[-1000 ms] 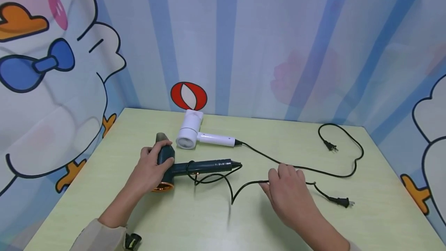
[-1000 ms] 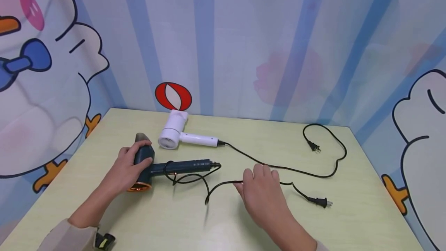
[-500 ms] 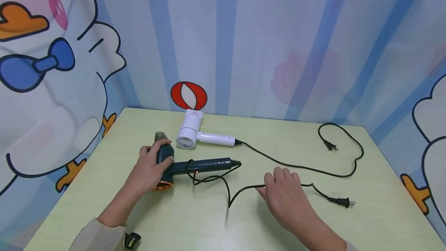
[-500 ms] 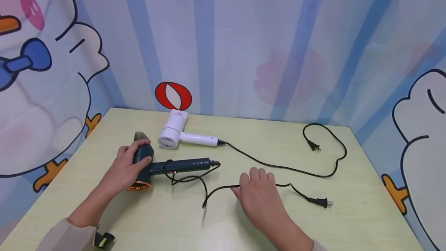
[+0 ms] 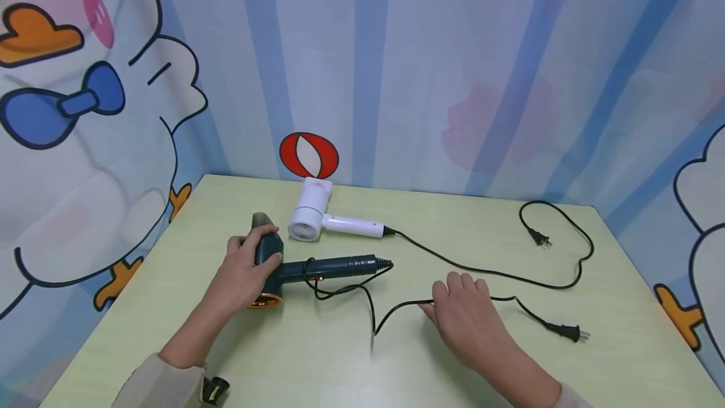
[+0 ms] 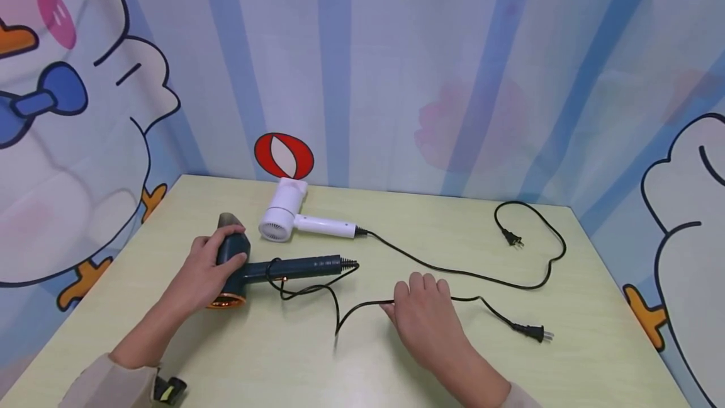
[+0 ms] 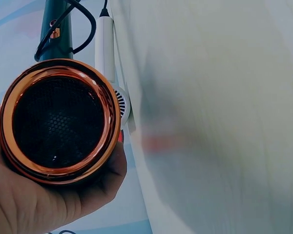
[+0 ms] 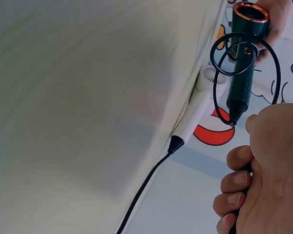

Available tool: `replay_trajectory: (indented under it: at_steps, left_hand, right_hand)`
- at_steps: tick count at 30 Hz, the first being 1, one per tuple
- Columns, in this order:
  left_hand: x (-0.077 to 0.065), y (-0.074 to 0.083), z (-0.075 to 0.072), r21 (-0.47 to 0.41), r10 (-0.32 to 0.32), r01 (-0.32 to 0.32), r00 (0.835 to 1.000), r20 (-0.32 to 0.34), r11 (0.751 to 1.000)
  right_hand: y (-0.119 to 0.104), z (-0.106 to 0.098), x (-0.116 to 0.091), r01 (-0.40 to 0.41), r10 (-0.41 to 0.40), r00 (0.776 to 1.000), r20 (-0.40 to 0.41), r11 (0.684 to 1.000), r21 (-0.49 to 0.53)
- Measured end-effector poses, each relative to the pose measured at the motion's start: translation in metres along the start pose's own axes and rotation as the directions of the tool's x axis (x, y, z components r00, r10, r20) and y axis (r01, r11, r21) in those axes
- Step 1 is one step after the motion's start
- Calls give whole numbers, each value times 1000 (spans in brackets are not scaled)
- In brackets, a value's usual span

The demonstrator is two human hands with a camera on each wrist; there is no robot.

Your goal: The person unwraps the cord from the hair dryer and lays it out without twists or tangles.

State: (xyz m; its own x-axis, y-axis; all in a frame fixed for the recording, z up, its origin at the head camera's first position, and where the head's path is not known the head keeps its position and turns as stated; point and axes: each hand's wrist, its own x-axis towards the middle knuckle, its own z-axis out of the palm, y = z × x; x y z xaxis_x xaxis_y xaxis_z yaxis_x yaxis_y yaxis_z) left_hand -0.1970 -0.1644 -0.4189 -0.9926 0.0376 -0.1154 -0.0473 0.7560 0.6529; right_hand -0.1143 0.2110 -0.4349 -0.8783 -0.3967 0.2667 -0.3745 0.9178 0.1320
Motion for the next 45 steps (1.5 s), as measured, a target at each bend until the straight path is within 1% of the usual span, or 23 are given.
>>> replay_trajectory:
  at_steps: [3,8,17,28,36,40,45]
  left_hand:
    - [0,1,0,0,1,-1,1000,-1,1000]
    - [0,2,0,-3,4,-4,1000,-1,1000]
    - [-1,5,-3,-9,5,-5,1000,-3,1000]
    - [-3,6,-9,3,28,-28,1000,-14,1000]
    - [-5,9,-12,-3,31,-31,999,-20,1000]
    - [-6,10,-13,-8,28,-29,999,-18,1000]
    - [-7,11,-14,-19,31,-31,999,-12,999]
  right_hand:
    - [2,4,1,3,-3,1000,11,1000,-15]
    - [3,8,2,10,-10,1000,2,1000,-20]
    - [6,10,5,12,-11,1000,13,999,-52]
    - [11,15,10,8,-8,1000,8,999,-37]
    - [19,20,23,-6,7,1000,13,999,-47]
    - [24,20,30,-6,6,1000,-5,996,-84]
    - [29,19,39,-36,33,999,-26,993,-116]
